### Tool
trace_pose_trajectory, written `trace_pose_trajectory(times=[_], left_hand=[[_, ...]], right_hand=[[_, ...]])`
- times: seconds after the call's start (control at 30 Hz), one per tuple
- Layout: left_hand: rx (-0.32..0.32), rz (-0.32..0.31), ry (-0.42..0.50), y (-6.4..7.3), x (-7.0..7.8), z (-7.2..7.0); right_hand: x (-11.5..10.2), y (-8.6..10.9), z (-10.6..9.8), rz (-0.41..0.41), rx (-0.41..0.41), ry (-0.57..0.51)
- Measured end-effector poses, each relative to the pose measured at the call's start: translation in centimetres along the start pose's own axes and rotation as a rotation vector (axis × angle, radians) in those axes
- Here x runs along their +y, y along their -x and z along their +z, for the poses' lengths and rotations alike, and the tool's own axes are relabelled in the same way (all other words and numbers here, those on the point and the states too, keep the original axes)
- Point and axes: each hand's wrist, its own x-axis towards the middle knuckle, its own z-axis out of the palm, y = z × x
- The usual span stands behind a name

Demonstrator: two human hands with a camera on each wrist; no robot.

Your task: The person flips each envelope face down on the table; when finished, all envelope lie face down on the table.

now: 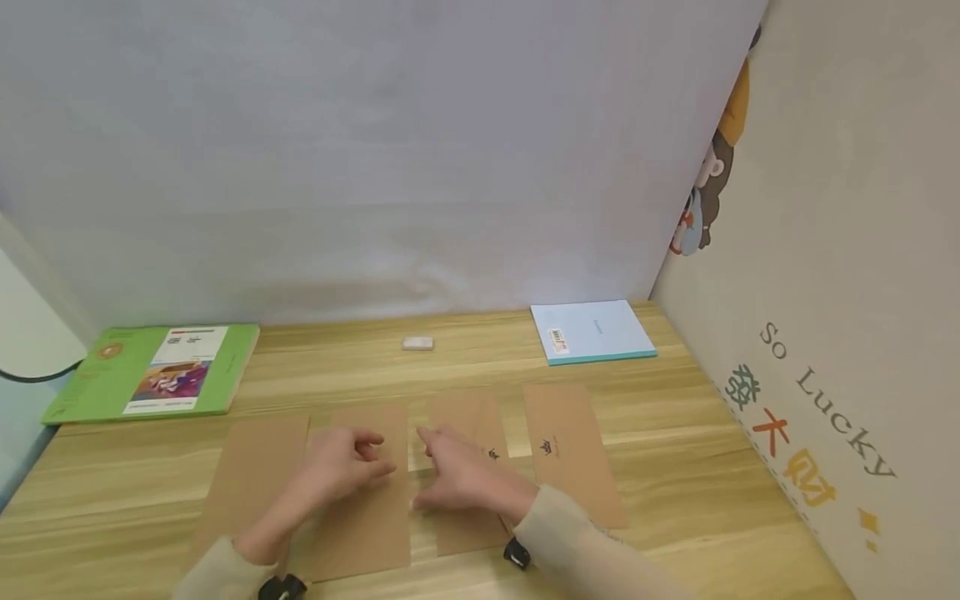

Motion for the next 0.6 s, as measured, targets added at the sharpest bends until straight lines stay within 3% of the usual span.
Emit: trace_pose_trajectory(times=[0.2,0.6], left_hand=[[-0.077,0.021,0.038,-0.8,0.8,1.8],[-0.167,0.004,0.036,-1.6,2.0,2.9]], right_hand=[[1.6,1.4,-1.2,-0.006,0.030,0.075],[4.3,4.9,-2.5,0.063,0.025,0.108]])
